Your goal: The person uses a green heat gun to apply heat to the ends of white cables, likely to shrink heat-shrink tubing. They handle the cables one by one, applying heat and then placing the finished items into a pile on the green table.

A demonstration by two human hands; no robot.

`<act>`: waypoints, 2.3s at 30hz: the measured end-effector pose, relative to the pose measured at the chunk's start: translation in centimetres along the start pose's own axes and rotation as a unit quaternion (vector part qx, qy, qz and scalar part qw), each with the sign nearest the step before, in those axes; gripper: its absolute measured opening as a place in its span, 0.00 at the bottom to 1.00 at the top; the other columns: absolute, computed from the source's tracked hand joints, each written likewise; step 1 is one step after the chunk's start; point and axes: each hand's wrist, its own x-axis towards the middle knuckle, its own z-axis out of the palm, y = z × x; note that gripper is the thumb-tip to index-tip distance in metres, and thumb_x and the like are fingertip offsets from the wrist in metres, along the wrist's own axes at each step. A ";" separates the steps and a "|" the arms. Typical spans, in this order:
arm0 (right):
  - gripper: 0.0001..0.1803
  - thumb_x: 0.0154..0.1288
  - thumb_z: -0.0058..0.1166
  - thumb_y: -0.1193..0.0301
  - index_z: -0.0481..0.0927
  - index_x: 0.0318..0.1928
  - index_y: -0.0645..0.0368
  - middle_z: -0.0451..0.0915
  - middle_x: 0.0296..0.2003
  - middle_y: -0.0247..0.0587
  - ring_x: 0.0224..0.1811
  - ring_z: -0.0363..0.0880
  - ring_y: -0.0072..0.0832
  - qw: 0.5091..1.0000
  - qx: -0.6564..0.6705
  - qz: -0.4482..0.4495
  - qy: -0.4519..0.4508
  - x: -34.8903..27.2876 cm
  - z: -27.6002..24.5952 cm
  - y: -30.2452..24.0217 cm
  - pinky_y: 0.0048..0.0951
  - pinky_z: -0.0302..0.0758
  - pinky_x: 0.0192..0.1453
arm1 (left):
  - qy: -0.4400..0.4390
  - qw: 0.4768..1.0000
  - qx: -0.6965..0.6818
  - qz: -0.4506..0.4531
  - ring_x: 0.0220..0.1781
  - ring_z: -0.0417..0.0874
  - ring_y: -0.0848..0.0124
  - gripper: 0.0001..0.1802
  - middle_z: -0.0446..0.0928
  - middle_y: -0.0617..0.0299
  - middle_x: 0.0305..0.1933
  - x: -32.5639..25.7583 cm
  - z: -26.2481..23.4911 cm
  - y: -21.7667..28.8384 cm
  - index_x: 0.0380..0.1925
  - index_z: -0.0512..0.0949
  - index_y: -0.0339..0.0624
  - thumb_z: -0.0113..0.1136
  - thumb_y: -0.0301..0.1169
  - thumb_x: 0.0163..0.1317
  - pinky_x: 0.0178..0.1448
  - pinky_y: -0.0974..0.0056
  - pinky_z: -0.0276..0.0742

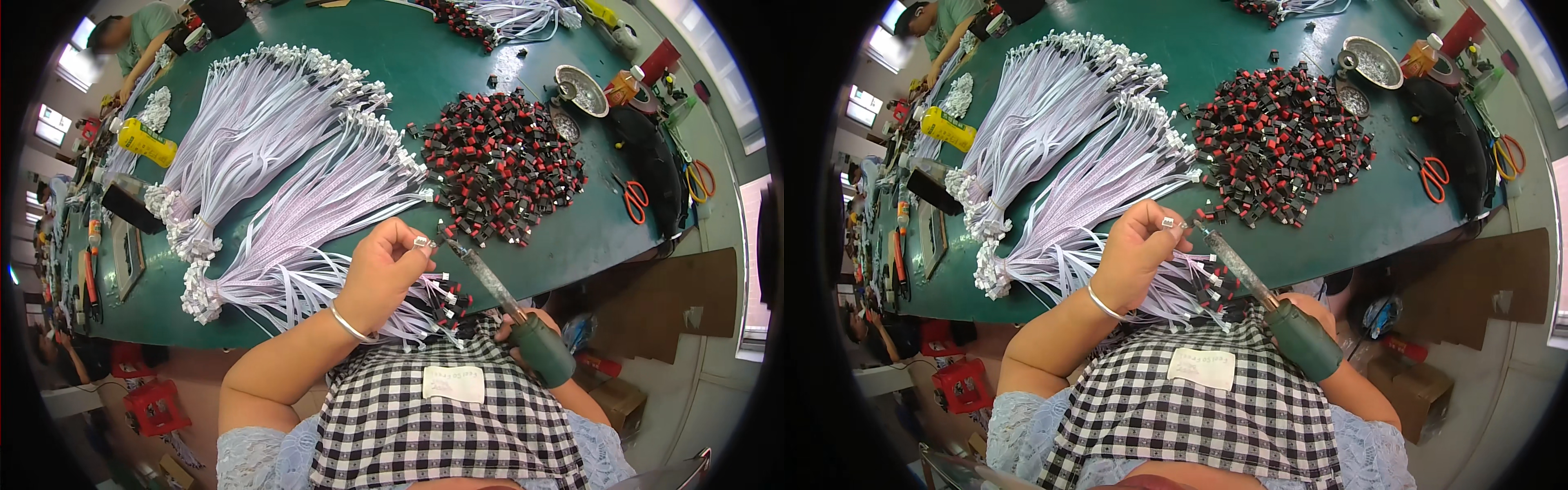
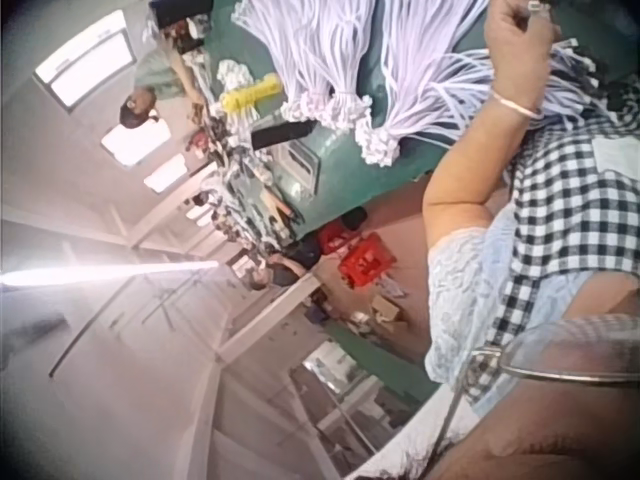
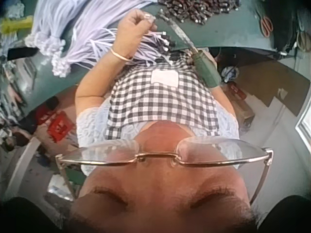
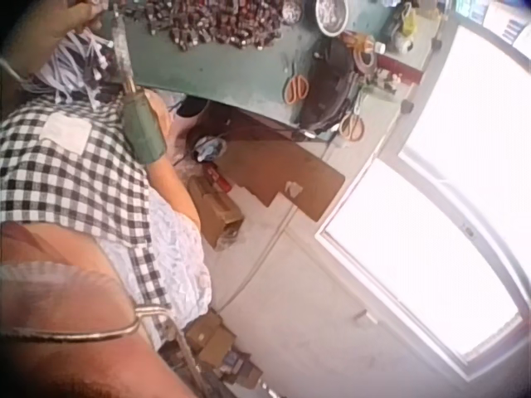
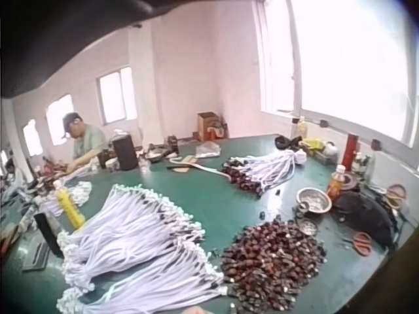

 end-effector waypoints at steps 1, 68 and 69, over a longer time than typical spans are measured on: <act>0.10 0.58 0.50 0.67 0.73 0.31 0.62 0.75 0.20 0.36 0.21 0.75 0.23 0.999 0.037 0.036 -0.009 0.1 0.0 -0.3 0.22 0.72 0.22 | 0.002 1.000 0.000 -0.001 0.31 0.75 0.74 0.04 0.72 0.62 0.33 0.0 0.0 0.0 0.26 0.67 0.42 0.52 0.24 0.55 0.33 0.73 0.67; 0.14 0.33 0.55 0.76 0.75 0.28 0.58 0.77 0.28 0.36 0.32 0.74 0.33 0.906 -0.173 -0.386 0.019 2.9 -1.0 4.9 0.32 0.71 0.40 | 0.015 0.999 -0.009 0.040 0.31 0.70 0.78 0.05 0.71 0.63 0.31 -0.7 -0.5 -0.1 0.25 0.66 0.42 0.52 0.23 0.55 0.38 0.72 0.68; 0.14 0.33 0.55 0.76 0.75 0.28 0.58 0.77 0.28 0.36 0.32 0.74 0.33 0.911 -0.162 -0.378 0.012 2.9 -1.1 5.4 0.33 0.70 0.40 | 0.013 0.999 -0.010 0.045 0.31 0.70 0.78 0.05 0.71 0.63 0.31 -0.7 -0.5 -0.1 0.26 0.66 0.42 0.52 0.22 0.55 0.39 0.71 0.68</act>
